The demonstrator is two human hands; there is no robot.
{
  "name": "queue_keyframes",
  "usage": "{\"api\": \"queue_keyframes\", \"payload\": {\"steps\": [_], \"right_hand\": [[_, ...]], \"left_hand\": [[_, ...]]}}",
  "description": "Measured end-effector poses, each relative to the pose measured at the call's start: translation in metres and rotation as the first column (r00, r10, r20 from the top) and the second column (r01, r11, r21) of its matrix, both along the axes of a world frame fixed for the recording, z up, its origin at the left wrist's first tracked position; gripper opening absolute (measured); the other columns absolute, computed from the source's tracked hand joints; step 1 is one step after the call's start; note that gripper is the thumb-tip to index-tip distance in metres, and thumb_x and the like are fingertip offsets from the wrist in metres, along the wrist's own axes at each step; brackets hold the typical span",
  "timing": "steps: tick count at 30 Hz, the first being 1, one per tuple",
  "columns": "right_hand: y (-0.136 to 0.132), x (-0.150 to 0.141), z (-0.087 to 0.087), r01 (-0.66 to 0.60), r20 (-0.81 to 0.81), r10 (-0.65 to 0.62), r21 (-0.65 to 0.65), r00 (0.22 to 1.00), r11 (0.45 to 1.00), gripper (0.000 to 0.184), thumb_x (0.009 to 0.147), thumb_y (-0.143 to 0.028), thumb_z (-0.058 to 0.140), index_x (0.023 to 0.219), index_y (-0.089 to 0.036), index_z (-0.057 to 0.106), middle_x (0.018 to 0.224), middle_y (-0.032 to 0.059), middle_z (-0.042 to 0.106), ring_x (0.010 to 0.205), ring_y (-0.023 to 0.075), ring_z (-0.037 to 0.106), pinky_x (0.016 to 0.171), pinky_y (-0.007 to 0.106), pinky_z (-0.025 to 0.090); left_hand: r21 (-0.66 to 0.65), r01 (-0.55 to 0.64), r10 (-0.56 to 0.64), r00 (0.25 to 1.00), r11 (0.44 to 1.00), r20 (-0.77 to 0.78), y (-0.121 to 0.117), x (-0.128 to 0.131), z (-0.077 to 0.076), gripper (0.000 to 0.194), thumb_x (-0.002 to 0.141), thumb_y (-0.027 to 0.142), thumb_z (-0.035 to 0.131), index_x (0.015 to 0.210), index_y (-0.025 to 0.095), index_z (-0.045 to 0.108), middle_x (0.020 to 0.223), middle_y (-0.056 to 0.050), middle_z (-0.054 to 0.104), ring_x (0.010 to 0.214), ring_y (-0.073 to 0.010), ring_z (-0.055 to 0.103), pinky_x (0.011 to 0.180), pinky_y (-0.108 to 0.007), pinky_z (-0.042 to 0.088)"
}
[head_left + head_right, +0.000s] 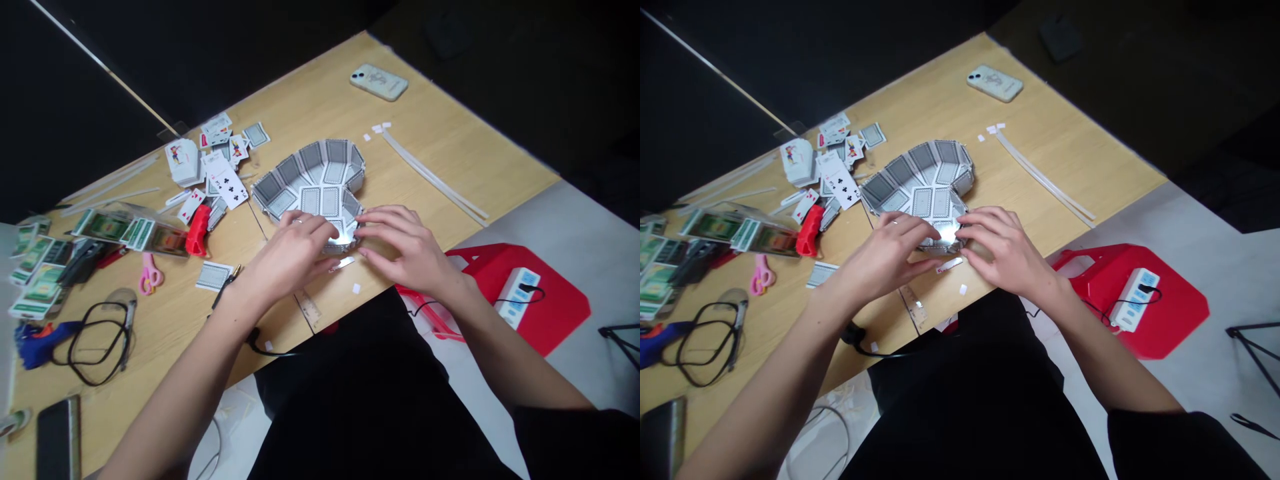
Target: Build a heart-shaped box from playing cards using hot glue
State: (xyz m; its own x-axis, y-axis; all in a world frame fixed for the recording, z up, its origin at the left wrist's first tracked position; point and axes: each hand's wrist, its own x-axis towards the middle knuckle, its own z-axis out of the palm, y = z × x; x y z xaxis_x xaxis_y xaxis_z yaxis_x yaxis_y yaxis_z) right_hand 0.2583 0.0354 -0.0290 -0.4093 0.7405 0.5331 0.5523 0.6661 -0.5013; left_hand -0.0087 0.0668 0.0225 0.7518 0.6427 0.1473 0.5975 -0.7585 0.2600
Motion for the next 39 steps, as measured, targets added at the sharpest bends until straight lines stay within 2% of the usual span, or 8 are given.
{"api": "queue_keyframes", "payload": {"steps": [8,14,16,20,23,26,33,39], "right_hand": [[-0.010,0.003,0.009,0.087,-0.104,-0.085,0.014,0.991,0.996,0.010,0.107,-0.020,0.066,0.109,-0.023,0.075,0.100,0.0075,0.081,0.095,0.0263,0.077,0.088,0.043,0.061],[-0.010,-0.012,0.008,0.062,-0.062,-0.061,0.017,0.996,0.998,0.012,0.108,-0.025,0.066,0.112,-0.022,0.077,0.107,0.0090,0.082,0.102,0.0272,0.076,0.093,0.044,0.059],[-0.007,-0.022,0.006,0.067,-0.006,-0.067,0.043,0.998,0.997,0.015,0.105,-0.030,0.073,0.116,-0.021,0.078,0.117,0.0109,0.082,0.114,0.0308,0.074,0.100,0.048,0.057],[0.000,-0.040,0.000,0.071,0.104,-0.079,0.082,0.991,0.994,0.016,0.103,-0.034,0.077,0.113,-0.022,0.079,0.127,0.0105,0.081,0.130,0.0357,0.068,0.110,0.055,0.047],[0.004,-0.047,-0.004,0.042,0.107,-0.050,0.073,0.993,0.996,0.007,0.105,-0.027,0.073,0.102,-0.023,0.078,0.121,0.0063,0.083,0.129,0.0339,0.068,0.112,0.055,0.044],[0.007,-0.050,-0.005,0.016,0.094,-0.020,0.046,0.995,0.999,0.008,0.106,-0.023,0.070,0.099,-0.024,0.075,0.111,0.0025,0.084,0.126,0.0321,0.070,0.112,0.054,0.043],[0.006,-0.048,0.004,0.075,0.004,-0.076,0.041,0.997,0.996,0.009,0.105,-0.027,0.072,0.098,-0.026,0.078,0.105,0.0026,0.086,0.117,0.0306,0.075,0.106,0.050,0.050],[0.006,-0.041,0.011,0.141,-0.070,-0.141,-0.005,0.987,0.990,0.014,0.105,-0.030,0.071,0.093,-0.026,0.077,0.102,0.0042,0.086,0.105,0.0283,0.079,0.097,0.046,0.054]], "left_hand": [[0.036,-0.265,0.255,0.951,0.964,0.176,-0.046,-0.045,0.048,0.005,0.109,0.027,0.063,0.107,0.023,0.064,0.099,-0.004,0.076,0.092,-0.0227,0.072,0.088,-0.036,0.052],[-0.137,-0.495,0.513,0.840,0.858,0.175,-0.125,-0.072,0.027,0.027,0.113,0.028,0.055,0.088,0.021,0.064,0.076,0.001,0.063,0.065,-0.0135,0.060,0.065,-0.026,0.044],[-0.112,-0.652,0.661,0.736,0.750,0.146,-0.151,-0.082,0.012,0.042,0.111,0.038,0.060,0.073,0.021,0.058,0.063,0.004,0.051,0.055,-0.0117,0.049,0.059,-0.027,0.037],[-0.083,-0.905,0.909,0.417,0.417,0.023,-0.187,-0.099,-0.010,0.065,0.107,0.061,0.057,0.057,0.021,0.040,0.051,0.004,0.034,0.050,-0.0127,0.036,0.059,-0.030,0.029],[-0.137,-0.971,0.958,0.220,0.197,-0.183,-0.196,-0.104,-0.018,0.070,0.101,0.074,0.051,0.055,0.023,0.042,0.050,0.000,0.041,0.054,-0.0176,0.042,0.062,-0.031,0.031],[-0.188,-0.980,0.937,0.126,0.066,-0.327,-0.192,-0.104,-0.022,0.072,0.097,0.082,0.046,0.053,0.025,0.047,0.053,-0.005,0.051,0.060,-0.0232,0.047,0.064,-0.033,0.033],[-0.315,-0.949,0.960,0.094,0.006,-0.265,-0.178,-0.093,-0.038,0.061,0.090,0.083,0.059,0.065,0.027,0.058,0.063,-0.004,0.065,0.067,-0.0261,0.059,0.066,-0.032,0.037],[-0.374,-0.927,0.980,0.090,0.016,-0.180,-0.174,-0.093,-0.040,0.055,0.091,0.074,0.066,0.065,0.026,0.056,0.056,-0.002,0.063,0.059,-0.0241,0.059,0.064,-0.033,0.040]]}}
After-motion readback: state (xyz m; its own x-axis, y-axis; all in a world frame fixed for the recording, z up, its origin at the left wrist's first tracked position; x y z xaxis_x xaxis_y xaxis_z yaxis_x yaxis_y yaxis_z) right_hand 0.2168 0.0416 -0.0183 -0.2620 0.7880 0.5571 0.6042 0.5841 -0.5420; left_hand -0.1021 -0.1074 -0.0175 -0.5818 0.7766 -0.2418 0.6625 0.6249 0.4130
